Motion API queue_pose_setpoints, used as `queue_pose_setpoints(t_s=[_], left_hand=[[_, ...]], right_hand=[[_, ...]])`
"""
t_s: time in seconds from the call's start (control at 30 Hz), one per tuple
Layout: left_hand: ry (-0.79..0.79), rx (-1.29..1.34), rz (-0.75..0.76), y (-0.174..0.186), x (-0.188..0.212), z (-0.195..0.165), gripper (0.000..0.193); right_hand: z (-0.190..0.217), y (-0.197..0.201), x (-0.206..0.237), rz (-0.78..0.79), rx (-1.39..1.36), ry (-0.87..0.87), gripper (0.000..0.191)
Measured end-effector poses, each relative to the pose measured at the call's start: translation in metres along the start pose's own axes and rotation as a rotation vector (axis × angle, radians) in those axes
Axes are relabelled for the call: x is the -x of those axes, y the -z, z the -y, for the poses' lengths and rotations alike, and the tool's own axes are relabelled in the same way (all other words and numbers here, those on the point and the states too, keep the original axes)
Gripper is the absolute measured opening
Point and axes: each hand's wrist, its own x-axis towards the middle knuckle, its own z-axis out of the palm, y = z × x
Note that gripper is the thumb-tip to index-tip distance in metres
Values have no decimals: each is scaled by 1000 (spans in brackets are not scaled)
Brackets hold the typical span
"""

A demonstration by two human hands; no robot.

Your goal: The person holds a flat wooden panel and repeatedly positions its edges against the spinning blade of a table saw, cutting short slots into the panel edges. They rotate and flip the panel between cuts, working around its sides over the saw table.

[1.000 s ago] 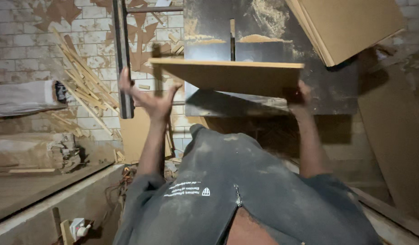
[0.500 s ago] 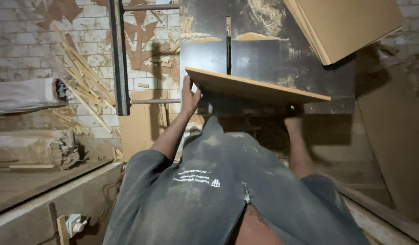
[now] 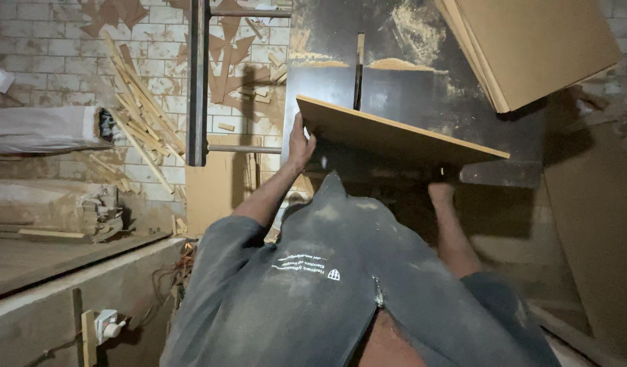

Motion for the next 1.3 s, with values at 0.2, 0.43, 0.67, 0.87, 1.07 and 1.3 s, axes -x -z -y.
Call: queue_pose_setpoints(t_s=[0.2,0.43,0.67,0.87,1.07,1.3], left_hand=[[54,130,6,-1,-5,-10,65],[224,505,29,-23,18,-19,69],[422,397,112,-59,52,-2,55],[437,477,122,-82,46,6,57],[510,424,109,-94,33,-2,57],[504,416,99,-101,24,2,64]], right_hand=[[15,9,-1,-25,-127,-79,57],[24,33,-9,22,-298,-87,60],[-10,46,-11,70,-139,-120,52],[-22,48,-28,114,-62,-367,56],[-17,51,-49,128,-1,-249,56],[-20,48,-59,131,-103,-323,58]])
